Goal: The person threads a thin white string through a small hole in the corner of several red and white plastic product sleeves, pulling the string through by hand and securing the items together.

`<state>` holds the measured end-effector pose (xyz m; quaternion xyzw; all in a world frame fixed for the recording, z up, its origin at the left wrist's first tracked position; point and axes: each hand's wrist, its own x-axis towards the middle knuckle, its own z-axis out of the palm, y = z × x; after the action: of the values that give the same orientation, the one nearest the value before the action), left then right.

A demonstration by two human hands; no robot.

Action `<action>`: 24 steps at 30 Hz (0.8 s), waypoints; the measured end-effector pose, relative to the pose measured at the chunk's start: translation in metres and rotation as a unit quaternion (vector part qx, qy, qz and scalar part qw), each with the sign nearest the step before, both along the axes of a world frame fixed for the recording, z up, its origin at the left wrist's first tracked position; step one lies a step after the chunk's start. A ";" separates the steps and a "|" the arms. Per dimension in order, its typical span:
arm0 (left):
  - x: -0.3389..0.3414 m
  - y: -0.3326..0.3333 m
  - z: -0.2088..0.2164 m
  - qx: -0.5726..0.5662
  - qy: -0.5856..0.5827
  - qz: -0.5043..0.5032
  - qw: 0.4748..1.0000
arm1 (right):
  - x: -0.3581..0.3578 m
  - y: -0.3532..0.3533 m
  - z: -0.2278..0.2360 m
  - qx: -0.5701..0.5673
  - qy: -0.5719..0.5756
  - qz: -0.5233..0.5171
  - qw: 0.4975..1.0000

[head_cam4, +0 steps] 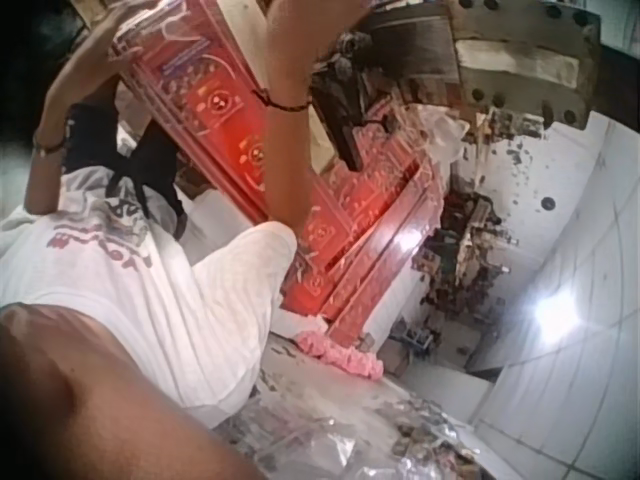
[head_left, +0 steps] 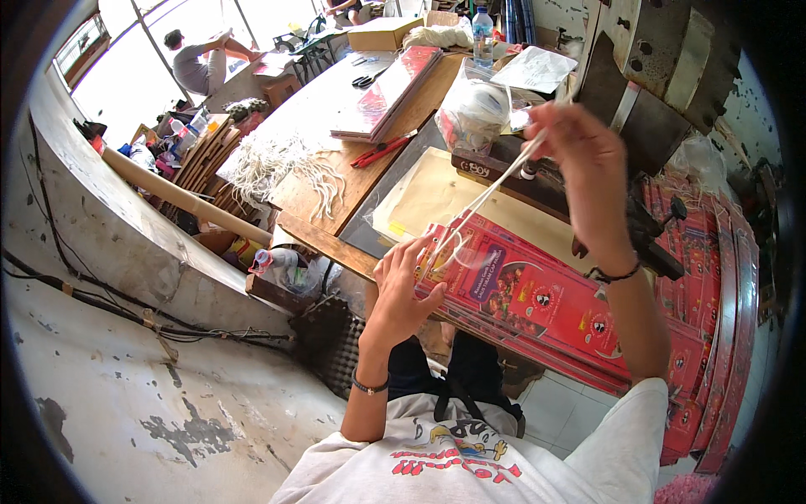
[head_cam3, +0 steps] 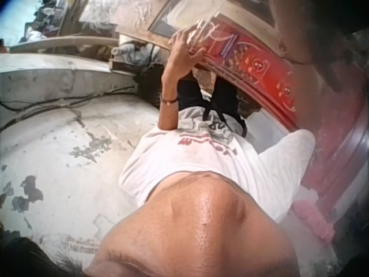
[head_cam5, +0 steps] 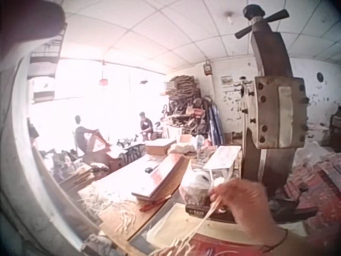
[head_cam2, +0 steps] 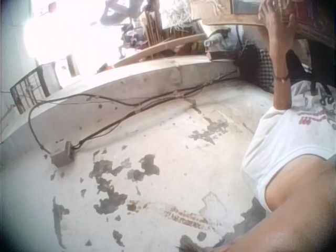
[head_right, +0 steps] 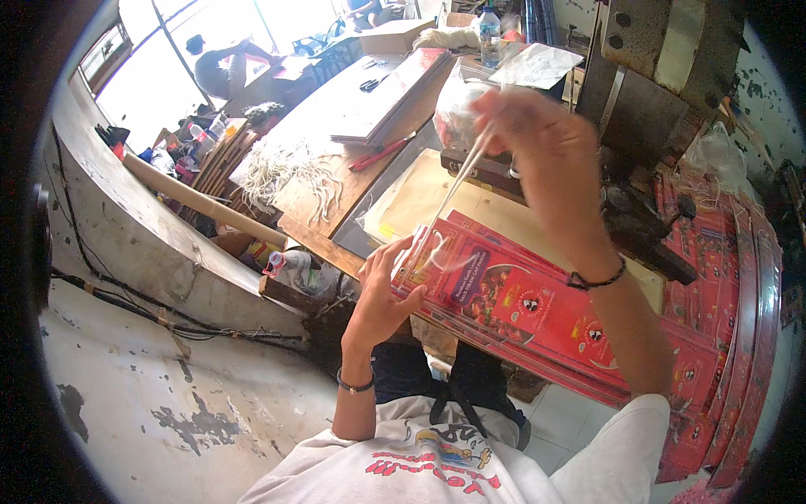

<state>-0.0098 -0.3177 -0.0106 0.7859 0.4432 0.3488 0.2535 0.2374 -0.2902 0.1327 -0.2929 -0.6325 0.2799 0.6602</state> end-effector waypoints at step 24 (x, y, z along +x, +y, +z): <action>0.018 0.000 0.023 0.094 0.079 -0.071 0.990 | 0.055 -0.049 0.043 -0.016 -0.144 -0.129 0.981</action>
<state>0.0084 -0.3176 0.0126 0.8608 0.3706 0.3063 0.1670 0.2926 -0.3392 0.1754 -0.4200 -0.6735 0.1576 0.5876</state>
